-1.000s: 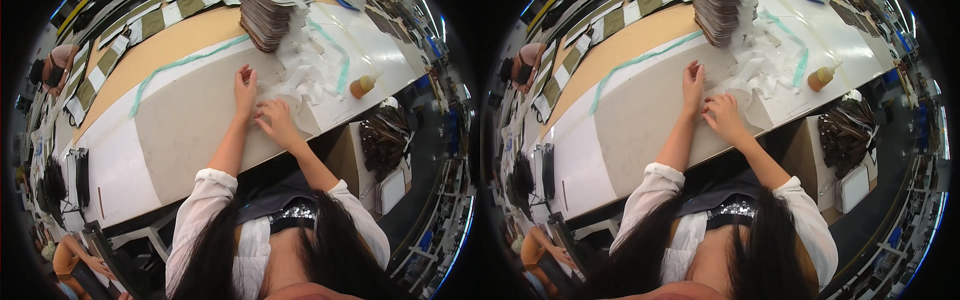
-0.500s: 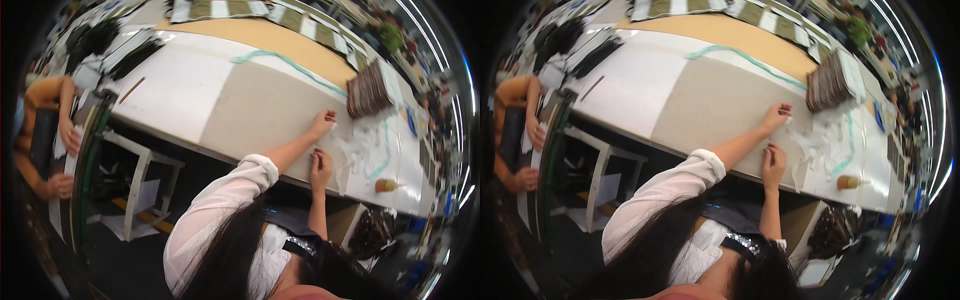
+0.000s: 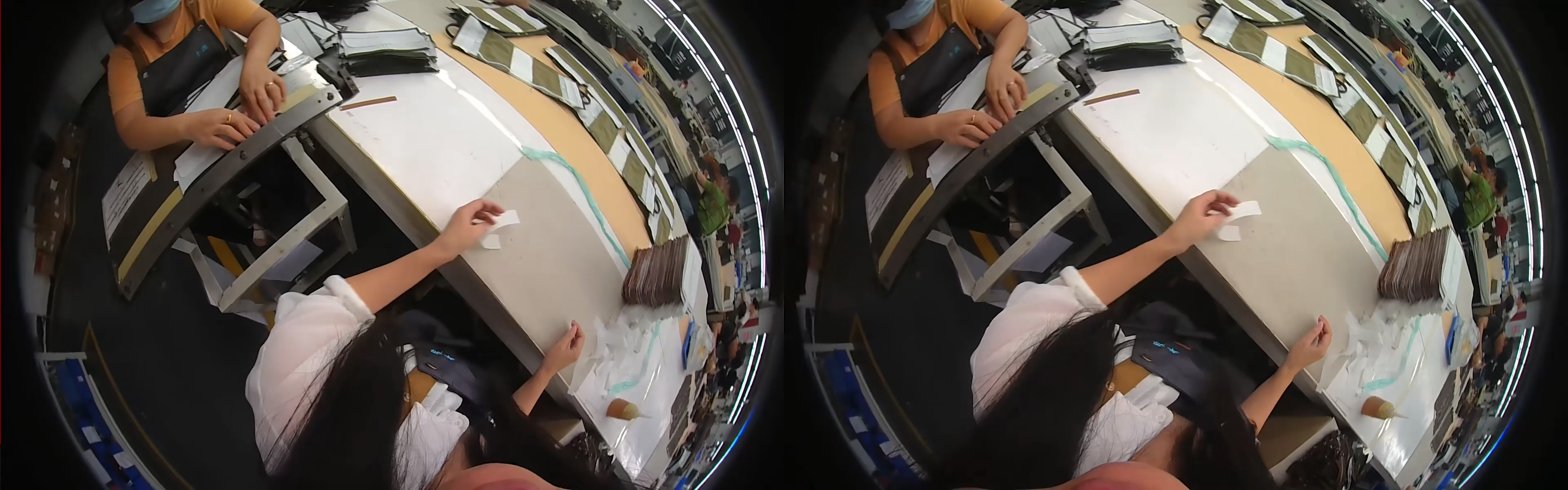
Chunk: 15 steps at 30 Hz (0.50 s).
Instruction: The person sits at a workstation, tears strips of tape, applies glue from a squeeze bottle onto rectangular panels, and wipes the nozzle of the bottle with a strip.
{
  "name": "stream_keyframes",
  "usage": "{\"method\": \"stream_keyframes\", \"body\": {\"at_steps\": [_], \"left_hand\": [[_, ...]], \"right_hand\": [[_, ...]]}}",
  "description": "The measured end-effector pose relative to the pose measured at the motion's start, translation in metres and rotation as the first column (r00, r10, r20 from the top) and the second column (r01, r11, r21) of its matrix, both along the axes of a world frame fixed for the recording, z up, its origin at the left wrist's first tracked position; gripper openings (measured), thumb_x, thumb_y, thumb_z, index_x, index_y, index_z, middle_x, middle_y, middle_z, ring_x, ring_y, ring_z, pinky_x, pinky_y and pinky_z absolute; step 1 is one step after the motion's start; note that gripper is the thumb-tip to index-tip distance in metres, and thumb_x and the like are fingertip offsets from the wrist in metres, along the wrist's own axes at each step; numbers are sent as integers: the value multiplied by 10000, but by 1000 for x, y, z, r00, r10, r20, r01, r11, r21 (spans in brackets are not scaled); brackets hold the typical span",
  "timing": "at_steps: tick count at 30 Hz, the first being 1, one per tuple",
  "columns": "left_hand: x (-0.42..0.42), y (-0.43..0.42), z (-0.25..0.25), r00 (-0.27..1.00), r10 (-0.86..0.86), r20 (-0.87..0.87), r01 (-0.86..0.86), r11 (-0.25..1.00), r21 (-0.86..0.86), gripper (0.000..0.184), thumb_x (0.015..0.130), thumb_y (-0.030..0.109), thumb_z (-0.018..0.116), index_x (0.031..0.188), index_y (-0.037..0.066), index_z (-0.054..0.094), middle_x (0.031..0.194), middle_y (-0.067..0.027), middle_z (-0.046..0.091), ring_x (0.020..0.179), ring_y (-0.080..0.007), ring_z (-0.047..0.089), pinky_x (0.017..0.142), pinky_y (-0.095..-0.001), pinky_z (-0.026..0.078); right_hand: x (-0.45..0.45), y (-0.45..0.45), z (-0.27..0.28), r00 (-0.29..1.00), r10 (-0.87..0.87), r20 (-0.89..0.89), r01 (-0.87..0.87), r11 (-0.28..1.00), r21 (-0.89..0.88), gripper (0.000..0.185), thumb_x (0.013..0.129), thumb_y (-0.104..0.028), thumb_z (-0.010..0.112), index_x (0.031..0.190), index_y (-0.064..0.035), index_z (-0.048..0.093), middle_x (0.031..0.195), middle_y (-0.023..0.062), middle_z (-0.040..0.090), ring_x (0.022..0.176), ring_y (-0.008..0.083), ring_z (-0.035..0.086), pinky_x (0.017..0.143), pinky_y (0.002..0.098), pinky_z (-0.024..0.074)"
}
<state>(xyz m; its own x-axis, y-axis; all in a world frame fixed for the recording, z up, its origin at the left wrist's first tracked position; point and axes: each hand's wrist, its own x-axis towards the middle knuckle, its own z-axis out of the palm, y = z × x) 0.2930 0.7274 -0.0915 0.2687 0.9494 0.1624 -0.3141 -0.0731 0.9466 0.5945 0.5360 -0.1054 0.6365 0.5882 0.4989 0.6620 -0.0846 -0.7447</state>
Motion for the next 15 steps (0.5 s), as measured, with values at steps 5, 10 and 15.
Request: {"method": "stream_keyframes", "body": {"at_steps": [5,10,15], "left_hand": [[-106,-42,-25,993,59,-101,-73,989,-132,378,761,-105,498,1121,-14,567,1051,-59,604,916,-123,560,854,-259,465],[-125,-105,-53,991,61,-117,-90,959,-268,397,747,-120,475,1115,-8,575,1006,-48,591,886,-113,553,838,-247,468],[-120,-135,-40,980,120,-156,-159,949,-271,359,787,-103,460,1110,6,573,991,-46,570,902,-107,545,836,-243,475]], "right_hand": [[-113,17,17,830,423,-363,-453,891,2,194,973,-119,492,1016,8,632,967,91,658,914,145,607,815,273,478],[-229,38,-9,182,717,-673,-981,175,-79,205,947,-110,559,1108,11,602,1057,74,654,972,119,610,818,241,480],[-255,46,-24,-105,318,-942,-990,55,129,350,974,-219,521,1231,18,526,1128,92,625,1066,161,595,882,292,473]]}}
